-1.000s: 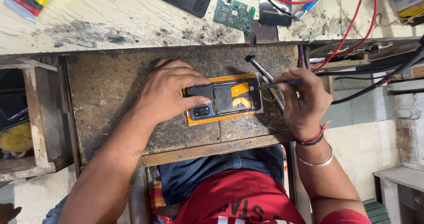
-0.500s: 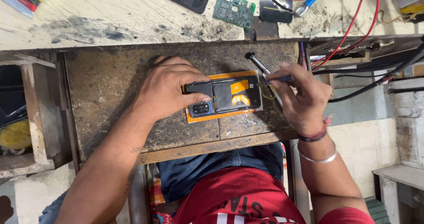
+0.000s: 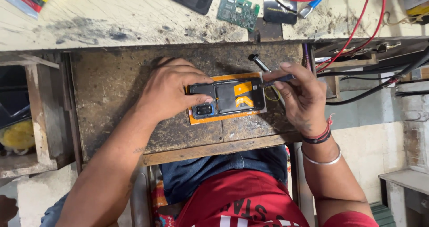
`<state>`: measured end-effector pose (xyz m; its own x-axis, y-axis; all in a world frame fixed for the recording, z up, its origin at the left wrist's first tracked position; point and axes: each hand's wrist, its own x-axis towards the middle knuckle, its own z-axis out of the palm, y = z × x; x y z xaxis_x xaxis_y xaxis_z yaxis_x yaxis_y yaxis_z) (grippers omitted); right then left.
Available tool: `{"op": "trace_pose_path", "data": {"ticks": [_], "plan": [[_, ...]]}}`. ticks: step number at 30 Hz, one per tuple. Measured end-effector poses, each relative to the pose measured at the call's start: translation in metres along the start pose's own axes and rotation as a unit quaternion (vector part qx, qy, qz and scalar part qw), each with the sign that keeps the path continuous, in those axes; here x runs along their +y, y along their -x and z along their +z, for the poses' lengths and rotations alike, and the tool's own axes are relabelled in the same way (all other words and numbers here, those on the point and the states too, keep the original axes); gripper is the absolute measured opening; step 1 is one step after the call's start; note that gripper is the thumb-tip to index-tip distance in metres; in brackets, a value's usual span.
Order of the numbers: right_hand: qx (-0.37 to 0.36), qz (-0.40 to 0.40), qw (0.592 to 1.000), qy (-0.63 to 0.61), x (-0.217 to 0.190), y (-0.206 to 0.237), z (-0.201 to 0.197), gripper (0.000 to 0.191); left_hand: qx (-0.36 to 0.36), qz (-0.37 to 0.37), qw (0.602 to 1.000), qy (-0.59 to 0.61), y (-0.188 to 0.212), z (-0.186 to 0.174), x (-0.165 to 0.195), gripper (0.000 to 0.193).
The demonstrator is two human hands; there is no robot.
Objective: The person works on an opened smartphone held in an orange fixture on a cluttered repair bench. They use a blue-handled precision tool to pry and work around the phone's rear camera module and edges, repositioning the phone and picking at components with their fingers between tool passes.
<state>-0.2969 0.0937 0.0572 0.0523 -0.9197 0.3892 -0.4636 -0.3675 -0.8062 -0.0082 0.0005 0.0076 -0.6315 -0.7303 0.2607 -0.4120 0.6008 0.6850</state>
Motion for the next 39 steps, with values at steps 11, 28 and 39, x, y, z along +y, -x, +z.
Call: {"op": "trace_pose_path", "data": {"ticks": [11,28,39], "plan": [[0.053,-0.051,0.991,0.115,0.009,0.002,0.001,0.044,-0.002,0.005,1.000,-0.005,0.001,0.000,-0.001,0.041],[0.045,-0.025,0.991,0.119,0.008,0.000,0.004,0.051,-0.005,-0.017,1.000,-0.017,0.000,0.000,0.001,0.040],[-0.009,-0.028,0.998,0.061,0.012,0.006,0.006,0.051,-0.005,-0.002,1.000,-0.011,0.001,0.000,0.000,0.039]]}}
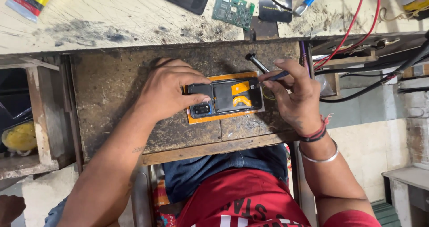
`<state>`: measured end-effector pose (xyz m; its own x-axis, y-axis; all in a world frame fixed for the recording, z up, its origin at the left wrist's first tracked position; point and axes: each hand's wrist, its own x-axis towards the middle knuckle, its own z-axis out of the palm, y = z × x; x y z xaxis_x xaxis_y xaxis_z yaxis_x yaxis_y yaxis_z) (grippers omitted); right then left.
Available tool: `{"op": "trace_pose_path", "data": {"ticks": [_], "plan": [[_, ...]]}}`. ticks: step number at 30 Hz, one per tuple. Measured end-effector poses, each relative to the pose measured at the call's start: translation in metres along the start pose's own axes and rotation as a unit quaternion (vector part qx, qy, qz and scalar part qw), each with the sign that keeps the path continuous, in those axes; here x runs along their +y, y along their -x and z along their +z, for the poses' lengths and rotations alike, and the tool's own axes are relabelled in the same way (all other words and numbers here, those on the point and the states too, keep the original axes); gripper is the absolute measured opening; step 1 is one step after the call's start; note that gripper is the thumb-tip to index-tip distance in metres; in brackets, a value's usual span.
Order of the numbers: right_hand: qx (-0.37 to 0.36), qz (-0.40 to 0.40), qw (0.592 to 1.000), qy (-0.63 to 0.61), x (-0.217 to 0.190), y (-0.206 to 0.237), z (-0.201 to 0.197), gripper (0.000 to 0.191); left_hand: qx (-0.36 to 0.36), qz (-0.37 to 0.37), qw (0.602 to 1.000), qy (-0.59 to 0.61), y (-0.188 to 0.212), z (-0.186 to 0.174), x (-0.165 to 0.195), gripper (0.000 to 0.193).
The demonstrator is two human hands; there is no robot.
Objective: The person works on an opened smartphone held in an orange fixture on a cluttered repair bench. They use a blue-handled precision tool to pry and work around the phone's rear camera module and edges, repositioning the phone and picking at components with their fingers between tool passes.
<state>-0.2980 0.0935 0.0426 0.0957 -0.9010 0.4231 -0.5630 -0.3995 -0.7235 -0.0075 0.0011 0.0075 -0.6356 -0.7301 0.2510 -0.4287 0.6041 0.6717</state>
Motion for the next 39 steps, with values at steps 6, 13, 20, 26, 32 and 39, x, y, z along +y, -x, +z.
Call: {"op": "trace_pose_path", "data": {"ticks": [6,13,20,26,32,39], "plan": [[0.021,0.019,0.998,0.049,-0.004,-0.003,0.000,0.059,0.006,0.016,1.000,-0.019,-0.001,0.000,-0.001,0.038],[0.092,0.127,0.960,-0.231,-0.011,0.001,0.032,0.057,0.060,0.073,0.996,0.006,0.000,0.004,-0.001,0.042],[0.084,0.156,0.937,-0.302,-0.011,-0.010,0.062,0.049,0.076,0.126,0.989,0.007,0.002,-0.001,0.004,0.031],[0.093,0.151,0.941,-0.288,-0.011,-0.012,0.066,0.049,0.090,0.128,0.988,0.016,0.002,-0.001,0.009,0.016],[0.112,0.126,0.943,-0.285,-0.010,-0.010,0.066,0.049,0.091,0.115,0.989,0.024,0.001,0.002,0.009,0.016],[0.112,0.125,0.942,-0.290,-0.007,-0.008,0.068,0.049,0.099,0.097,0.989,0.051,-0.001,0.008,0.009,0.023]]}}
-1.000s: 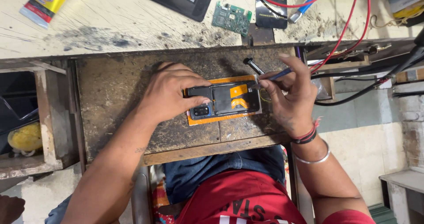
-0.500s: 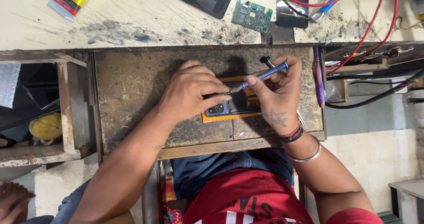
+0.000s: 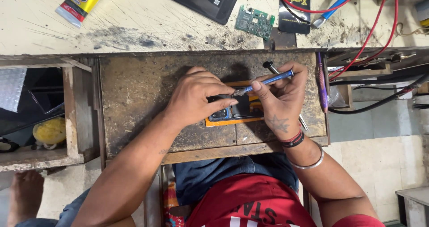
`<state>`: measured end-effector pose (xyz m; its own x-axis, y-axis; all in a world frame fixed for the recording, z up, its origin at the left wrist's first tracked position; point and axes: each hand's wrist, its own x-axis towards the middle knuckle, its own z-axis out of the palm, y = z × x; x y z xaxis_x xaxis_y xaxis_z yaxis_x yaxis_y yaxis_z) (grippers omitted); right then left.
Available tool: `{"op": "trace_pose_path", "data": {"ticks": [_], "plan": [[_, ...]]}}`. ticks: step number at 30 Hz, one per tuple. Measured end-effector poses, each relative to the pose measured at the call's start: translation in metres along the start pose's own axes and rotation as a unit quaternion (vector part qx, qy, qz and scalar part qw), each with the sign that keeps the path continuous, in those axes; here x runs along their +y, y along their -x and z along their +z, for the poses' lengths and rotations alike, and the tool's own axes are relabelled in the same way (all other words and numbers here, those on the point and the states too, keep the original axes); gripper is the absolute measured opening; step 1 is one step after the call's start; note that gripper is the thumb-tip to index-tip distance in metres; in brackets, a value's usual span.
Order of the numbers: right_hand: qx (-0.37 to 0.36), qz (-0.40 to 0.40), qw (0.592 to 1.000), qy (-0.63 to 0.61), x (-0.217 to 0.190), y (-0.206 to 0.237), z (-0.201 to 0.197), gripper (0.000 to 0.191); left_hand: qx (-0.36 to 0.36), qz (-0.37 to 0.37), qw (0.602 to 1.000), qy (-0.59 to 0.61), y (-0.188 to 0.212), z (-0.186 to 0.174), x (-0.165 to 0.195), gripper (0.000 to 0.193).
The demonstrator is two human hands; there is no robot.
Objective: The person works on an opened smartphone held in an orange fixture on a cluttered repair bench. They use a blue-handled precision tool to pry and work around the phone's rear camera module and edges, repositioning the phone and picking at components with their fingers between tool passes.
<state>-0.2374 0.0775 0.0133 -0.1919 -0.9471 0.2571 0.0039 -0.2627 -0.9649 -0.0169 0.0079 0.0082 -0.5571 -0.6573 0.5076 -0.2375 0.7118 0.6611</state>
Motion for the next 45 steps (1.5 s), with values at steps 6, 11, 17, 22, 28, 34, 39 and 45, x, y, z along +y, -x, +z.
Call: {"op": "trace_pose_path", "data": {"ticks": [6,11,17,22,28,34,39,45], "plan": [[0.015,-0.042,0.999,0.005,0.001,0.004,-0.001,0.049,0.003,-0.020,1.000,0.001,0.002,0.001,0.000,0.014],[0.012,-0.042,0.999,0.015,0.000,0.004,-0.002,0.049,0.012,-0.020,1.000,-0.009,-0.001,0.000,0.001,0.012],[0.001,-0.054,0.999,-0.001,0.000,0.008,-0.001,0.050,0.011,-0.015,1.000,-0.020,0.000,-0.001,0.001,0.010],[0.004,-0.050,0.998,0.025,-0.001,0.008,0.000,0.051,0.010,-0.021,1.000,-0.014,0.000,0.002,-0.001,0.010],[0.001,-0.058,0.998,0.039,-0.002,0.010,0.001,0.051,0.016,-0.022,0.999,-0.028,0.002,0.003,-0.003,0.011],[-0.014,-0.085,0.994,0.073,-0.004,0.012,0.001,0.050,0.006,-0.025,0.999,-0.029,0.003,0.005,-0.004,0.013],[-0.016,-0.081,0.995,0.061,-0.005,0.012,0.001,0.050,-0.006,-0.037,0.999,-0.034,0.004,0.007,-0.007,0.023],[0.014,-0.098,0.991,0.095,-0.021,0.021,-0.033,0.044,-0.018,-0.024,0.997,-0.069,0.004,0.007,-0.007,0.049]]}}
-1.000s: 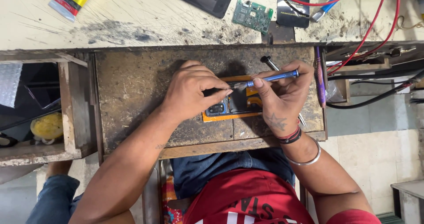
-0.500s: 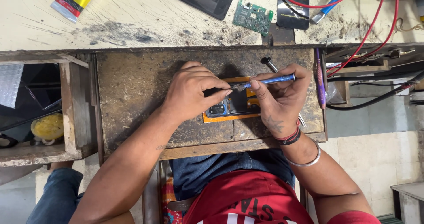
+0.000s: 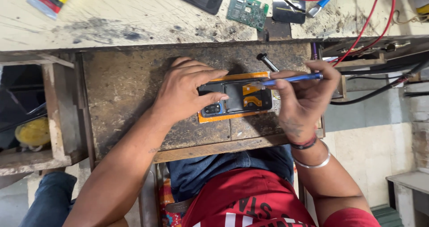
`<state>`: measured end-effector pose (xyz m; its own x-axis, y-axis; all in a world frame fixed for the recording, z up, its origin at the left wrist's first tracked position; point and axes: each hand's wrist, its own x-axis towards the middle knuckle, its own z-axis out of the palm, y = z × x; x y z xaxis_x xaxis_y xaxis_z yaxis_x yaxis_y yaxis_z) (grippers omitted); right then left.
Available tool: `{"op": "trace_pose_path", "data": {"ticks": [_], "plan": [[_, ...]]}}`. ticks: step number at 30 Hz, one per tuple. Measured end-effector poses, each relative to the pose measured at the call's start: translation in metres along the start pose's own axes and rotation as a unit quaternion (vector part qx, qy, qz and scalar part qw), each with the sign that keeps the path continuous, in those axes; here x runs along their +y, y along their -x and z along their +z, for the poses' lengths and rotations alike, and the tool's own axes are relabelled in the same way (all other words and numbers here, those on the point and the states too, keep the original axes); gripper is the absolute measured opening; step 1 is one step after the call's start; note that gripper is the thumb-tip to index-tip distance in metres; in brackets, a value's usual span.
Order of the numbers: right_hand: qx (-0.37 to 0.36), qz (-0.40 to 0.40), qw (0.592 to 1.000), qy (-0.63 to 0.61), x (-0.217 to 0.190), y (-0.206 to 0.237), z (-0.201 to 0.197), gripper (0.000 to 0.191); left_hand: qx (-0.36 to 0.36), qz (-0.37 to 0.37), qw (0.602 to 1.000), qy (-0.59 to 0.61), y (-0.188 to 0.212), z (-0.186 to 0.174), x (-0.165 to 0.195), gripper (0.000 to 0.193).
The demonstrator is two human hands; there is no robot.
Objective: The person works on an opened smartphone held in an orange fixture on a cluttered repair bench. They use a blue-handled precision tool to pry and work around the phone's rear camera module and edges, repositioning the phone and picking at components with their fingers between tool passes.
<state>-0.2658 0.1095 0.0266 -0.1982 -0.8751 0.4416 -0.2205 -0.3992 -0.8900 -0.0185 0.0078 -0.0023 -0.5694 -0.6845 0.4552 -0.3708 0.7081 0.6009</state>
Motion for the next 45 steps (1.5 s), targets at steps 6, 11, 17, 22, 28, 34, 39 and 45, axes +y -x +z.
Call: {"op": "trace_pose_path", "data": {"ticks": [6,11,17,22,28,34,39,45], "plan": [[-0.002,-0.015,0.994,0.105,-0.006,0.017,-0.044,0.046,-0.053,-0.002,0.998,-0.014,-0.003,-0.006,0.005,0.051],[-0.028,-0.030,0.984,0.174,-0.004,0.033,-0.050,0.051,-0.059,-0.005,0.998,-0.007,-0.006,-0.010,0.009,0.048],[-0.044,-0.056,0.980,0.188,-0.004,0.039,-0.047,0.053,-0.065,-0.013,0.998,-0.010,-0.005,-0.008,0.008,0.048],[-0.060,-0.078,0.970,0.220,-0.006,0.035,-0.042,0.052,-0.073,-0.022,0.997,-0.018,-0.004,-0.005,0.005,0.048],[-0.176,-0.111,0.945,0.252,-0.017,0.022,-0.047,0.036,-0.072,-0.025,0.997,-0.015,-0.002,-0.004,0.004,0.047],[-0.122,-0.113,0.951,0.259,-0.020,0.017,-0.043,0.044,-0.063,-0.025,0.998,-0.013,-0.003,-0.005,0.005,0.046],[-0.107,-0.110,0.944,0.293,-0.025,0.014,-0.040,0.048,-0.067,-0.022,0.998,0.002,-0.003,-0.007,0.006,0.046],[-0.165,-0.092,0.944,0.269,-0.032,0.010,-0.038,0.040,-0.060,-0.021,0.998,0.002,-0.002,-0.009,0.005,0.045]]}}
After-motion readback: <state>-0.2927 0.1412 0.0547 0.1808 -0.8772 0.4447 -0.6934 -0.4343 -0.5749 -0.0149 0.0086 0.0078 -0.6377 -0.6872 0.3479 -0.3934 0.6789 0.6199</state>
